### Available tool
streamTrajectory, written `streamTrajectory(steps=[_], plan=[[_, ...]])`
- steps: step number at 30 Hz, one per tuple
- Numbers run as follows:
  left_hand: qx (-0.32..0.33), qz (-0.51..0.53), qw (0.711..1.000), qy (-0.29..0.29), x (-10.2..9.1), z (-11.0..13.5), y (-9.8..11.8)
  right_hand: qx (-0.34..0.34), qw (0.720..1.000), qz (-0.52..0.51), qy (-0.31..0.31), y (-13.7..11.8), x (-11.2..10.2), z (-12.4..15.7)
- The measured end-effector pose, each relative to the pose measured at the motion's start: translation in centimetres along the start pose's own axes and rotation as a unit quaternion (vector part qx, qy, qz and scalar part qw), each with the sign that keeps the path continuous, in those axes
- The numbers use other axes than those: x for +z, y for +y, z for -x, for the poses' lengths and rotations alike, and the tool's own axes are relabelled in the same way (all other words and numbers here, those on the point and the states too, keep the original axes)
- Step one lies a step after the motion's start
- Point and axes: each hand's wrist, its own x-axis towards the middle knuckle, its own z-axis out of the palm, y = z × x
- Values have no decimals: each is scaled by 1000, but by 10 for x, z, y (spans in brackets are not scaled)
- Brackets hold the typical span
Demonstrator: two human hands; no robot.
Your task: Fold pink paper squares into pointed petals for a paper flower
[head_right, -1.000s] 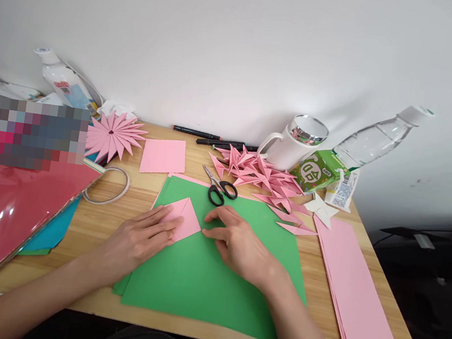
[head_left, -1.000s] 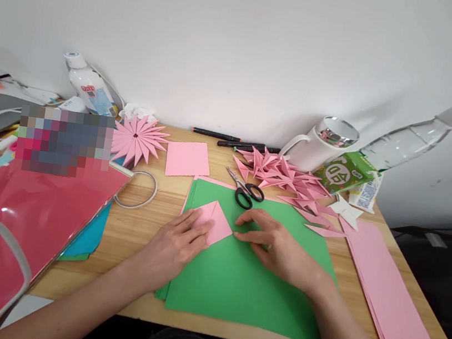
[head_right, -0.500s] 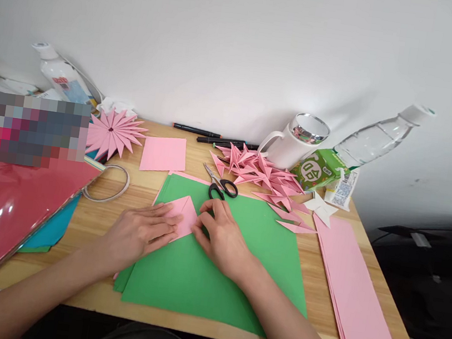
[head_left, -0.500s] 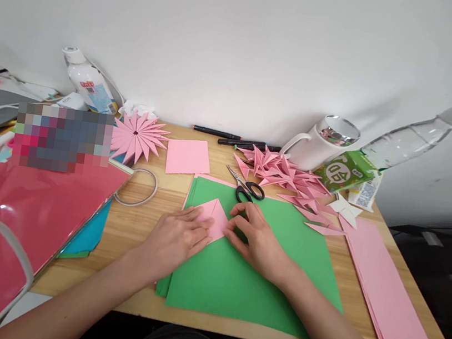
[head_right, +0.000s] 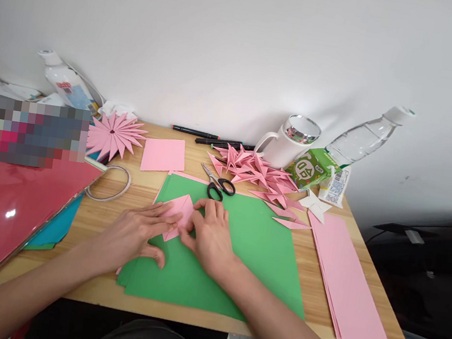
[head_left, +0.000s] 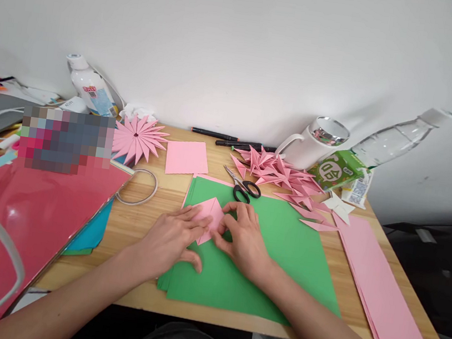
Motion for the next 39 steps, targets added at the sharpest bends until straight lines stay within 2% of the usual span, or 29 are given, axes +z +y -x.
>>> streamTrajectory(steps=[4, 7, 9, 12, 15, 20, 23, 30, 34, 39], plan=[[10, 15, 1000, -9, -2, 0, -2, 21, 998, 60, -4, -14, 7, 2], [16, -1, 1000, 21, 0, 0, -2, 31, 998, 61, -9, -17, 8, 3], [17, -14, 998, 58, 4, 2, -1, 15, 1000, 22, -11, -11, 4, 1], [36, -28, 989, 142, 12, 4, 0, -40, 992, -118, -25, 9, -8, -3], [56, -23, 983, 176, 15, 5, 0, -22, 979, -199, -36, 30, -20, -8], [85, 0, 986, 146, 9, 2, -4, -146, 978, -142, -44, 37, -24, -12], [103, -16, 987, 125, 6, 3, -6, -180, 977, -95, -61, 30, -24, -11], [107, -47, 984, 135, 6, 6, -5, -154, 982, -71, -86, 23, -27, -6], [118, -47, 984, 122, 3, 4, -4, -126, 982, -109, -89, 24, -26, -6], [122, -38, 983, 134, 4, 4, -4, -82, 977, -166, -105, 25, -28, -7]])
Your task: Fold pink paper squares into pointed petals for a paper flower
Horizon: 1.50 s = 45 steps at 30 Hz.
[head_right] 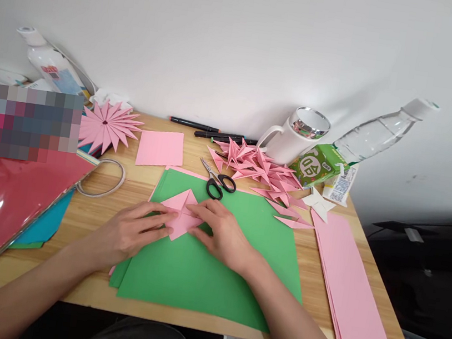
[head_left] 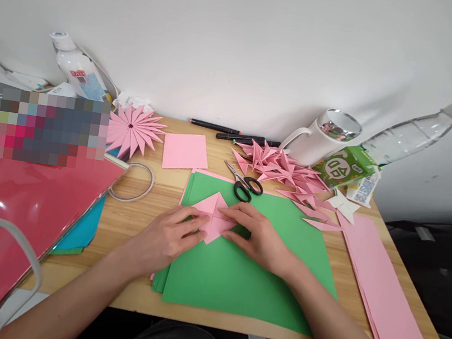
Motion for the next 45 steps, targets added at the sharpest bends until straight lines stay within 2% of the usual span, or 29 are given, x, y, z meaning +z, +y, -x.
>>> streamTrajectory(steps=[7, 12, 19, 28, 31, 33, 35, 37, 41, 45], plan=[[-17, 28, 999, -8, 2, 0, 1, 36, 999, -32, -16, -3, -1, -1], [-19, 22, 1000, -6, 3, 1, 2, 22, 998, -53, -9, -3, -1, -2], [-16, 14, 1000, -10, 3, 3, 1, 30, 988, -120, -89, -5, -14, -3], [-16, 7, 999, -43, 2, 4, 1, 12, 983, -138, -121, -4, -20, -4], [-7, -1, 998, -54, 1, 6, 4, 28, 984, -147, -97, -3, -14, -4], [0, -12, 998, -65, 0, 6, 7, 56, 987, -142, -45, -3, -6, -4], [5, -24, 997, -75, -2, 6, 10, 82, 990, -111, 34, -3, 4, -3], [4, -35, 996, -79, -3, 6, 14, 74, 993, -69, 68, -3, 12, -3], [3, -45, 996, -72, -3, 5, 17, 21, 996, 25, 79, -3, 18, -4], [13, -32, 998, -51, -2, 4, 17, 20, 995, 57, 82, -3, 19, -5]])
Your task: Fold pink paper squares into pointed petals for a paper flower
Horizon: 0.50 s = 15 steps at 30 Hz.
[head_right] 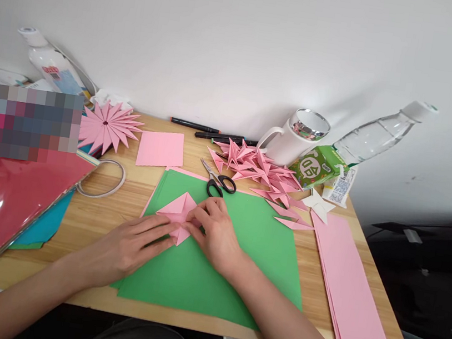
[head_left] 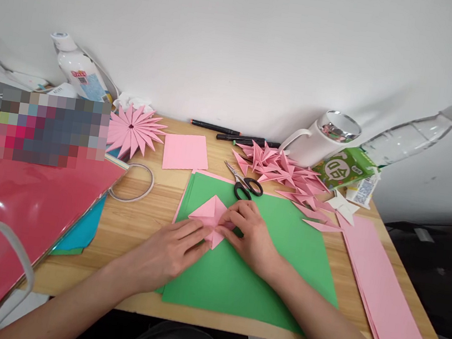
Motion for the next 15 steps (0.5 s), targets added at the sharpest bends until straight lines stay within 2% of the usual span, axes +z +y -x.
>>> streamTrajectory(steps=[3, 6, 11, 15], plan=[[5, 11, 1000, 6, 1, 1, 0, 1, 1000, 7, -4, -1, 1, 0], [-2, 9, 1000, -12, 1, 2, 1, -7, 1000, 0, -13, 1, -2, 0], [-9, 3, 1000, -16, 2, 2, 4, -69, 994, -48, -70, 9, -13, -2], [-19, 12, 1000, -13, 2, 5, 7, -91, 993, -35, -68, 12, -17, -3]])
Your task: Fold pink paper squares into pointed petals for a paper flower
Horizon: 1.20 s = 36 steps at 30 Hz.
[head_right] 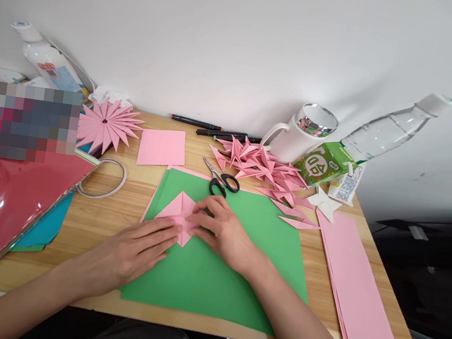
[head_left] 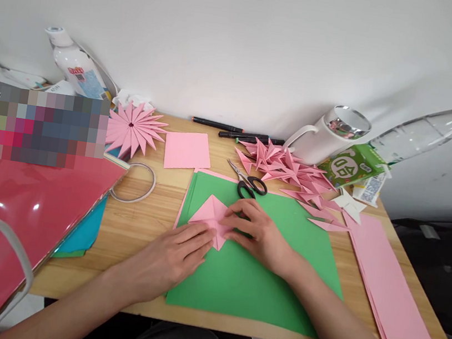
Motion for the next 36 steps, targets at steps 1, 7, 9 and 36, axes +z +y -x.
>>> streamTrajectory(steps=[1, 7, 9, 36], plan=[[-5, 3, 1000, -9, 0, 1, 1, -7, 1000, 7, 2, 0, 1, 0], [-12, -40, 999, 2, 3, 4, 8, -43, 999, -1, 5, -4, 6, 2], [-9, -52, 998, 28, 3, 4, 8, -45, 999, -3, 5, -5, 7, 3], [-19, -22, 998, -55, -4, 0, 5, -35, 998, 1, -59, -5, 4, -1]])
